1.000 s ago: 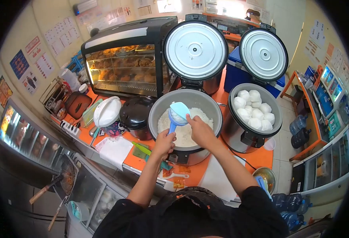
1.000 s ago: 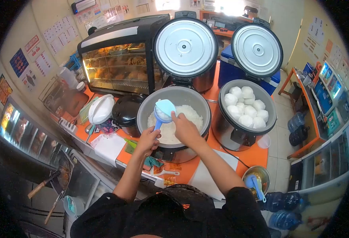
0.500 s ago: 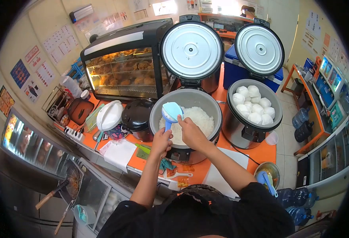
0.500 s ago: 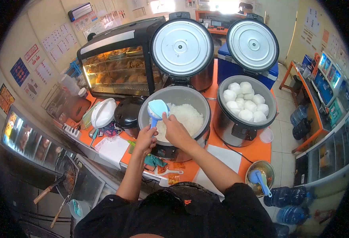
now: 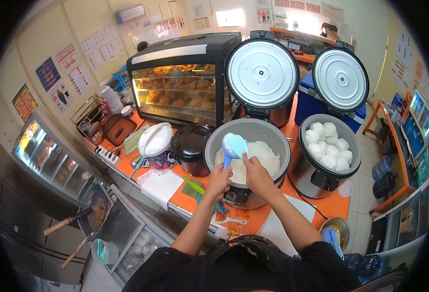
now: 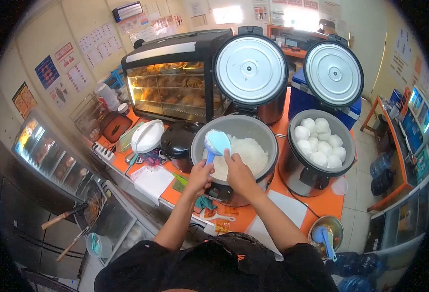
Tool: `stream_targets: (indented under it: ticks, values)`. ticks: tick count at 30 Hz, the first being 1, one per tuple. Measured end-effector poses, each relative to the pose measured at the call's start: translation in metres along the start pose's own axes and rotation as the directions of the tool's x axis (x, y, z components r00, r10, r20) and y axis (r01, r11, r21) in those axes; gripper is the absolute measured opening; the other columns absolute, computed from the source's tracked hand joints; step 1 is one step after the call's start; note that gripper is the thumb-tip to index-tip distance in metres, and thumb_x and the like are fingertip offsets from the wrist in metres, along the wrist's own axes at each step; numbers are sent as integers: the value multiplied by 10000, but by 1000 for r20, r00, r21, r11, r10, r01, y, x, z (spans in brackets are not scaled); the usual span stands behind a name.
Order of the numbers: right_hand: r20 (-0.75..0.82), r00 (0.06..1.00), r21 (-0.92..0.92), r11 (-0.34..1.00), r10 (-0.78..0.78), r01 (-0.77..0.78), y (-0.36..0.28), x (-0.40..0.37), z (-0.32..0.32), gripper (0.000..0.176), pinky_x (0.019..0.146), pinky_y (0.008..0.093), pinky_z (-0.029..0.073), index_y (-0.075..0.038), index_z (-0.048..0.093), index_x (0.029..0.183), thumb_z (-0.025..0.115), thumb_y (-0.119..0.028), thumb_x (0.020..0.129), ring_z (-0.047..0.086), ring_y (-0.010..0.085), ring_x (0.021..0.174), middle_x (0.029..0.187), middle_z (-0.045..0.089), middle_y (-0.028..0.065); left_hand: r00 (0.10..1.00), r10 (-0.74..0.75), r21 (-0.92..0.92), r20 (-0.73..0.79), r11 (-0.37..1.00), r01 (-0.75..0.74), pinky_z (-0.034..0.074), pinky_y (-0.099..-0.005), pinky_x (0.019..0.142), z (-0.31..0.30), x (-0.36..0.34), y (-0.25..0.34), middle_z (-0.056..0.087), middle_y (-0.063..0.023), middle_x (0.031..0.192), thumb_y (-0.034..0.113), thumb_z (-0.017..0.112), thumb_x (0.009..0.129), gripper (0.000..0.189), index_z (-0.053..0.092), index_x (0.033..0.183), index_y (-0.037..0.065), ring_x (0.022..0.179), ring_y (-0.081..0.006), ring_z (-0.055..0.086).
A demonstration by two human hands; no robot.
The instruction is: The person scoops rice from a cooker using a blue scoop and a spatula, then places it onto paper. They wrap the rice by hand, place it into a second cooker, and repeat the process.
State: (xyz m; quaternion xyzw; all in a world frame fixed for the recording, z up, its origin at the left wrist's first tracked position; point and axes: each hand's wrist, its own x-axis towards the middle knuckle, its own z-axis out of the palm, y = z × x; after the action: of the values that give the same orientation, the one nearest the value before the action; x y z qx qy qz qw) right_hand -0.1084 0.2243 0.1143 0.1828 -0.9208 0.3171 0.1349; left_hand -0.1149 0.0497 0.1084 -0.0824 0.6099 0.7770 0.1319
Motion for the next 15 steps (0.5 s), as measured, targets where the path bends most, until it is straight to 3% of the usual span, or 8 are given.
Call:
stream_targets:
  ticks: [3,9,12,15]
  values:
    - [-6,1000,-36,999,-7,7,4,-5,-1,622,772,477,525,-27,448,1462,517,52,849,629,410,920,1090,524,200,1000,-1,50,-11,999,2,273,-188,354,1,2,2,501,21,805,171,581,977,144,548,1083,80,489,-30,392]
    - [-92,994,-90,994,53,-61,-1,4,-36,645,745,471,537,-71,449,1487,497,61,858,634,390,894,1059,539,173,999,-24,-72,44,997,28,260,-170,353,4,-2,3,496,23,801,171,572,995,158,534,1120,82,493,-16,385]
    - [-34,999,-87,996,-31,28,1,-7,-12,639,728,488,529,-41,447,1458,532,46,831,642,419,864,1067,533,201,1000,6,1,26,1000,-6,258,-170,350,10,-6,4,496,24,798,171,566,998,169,533,1133,75,486,-14,380]
    - [34,999,-74,997,-23,25,10,2,-19,611,782,500,515,-15,467,1439,531,43,833,630,424,927,1051,554,220,1000,10,64,13,998,-11,255,-168,348,7,-7,1,493,26,794,171,562,1000,192,531,1159,69,480,-11,378]
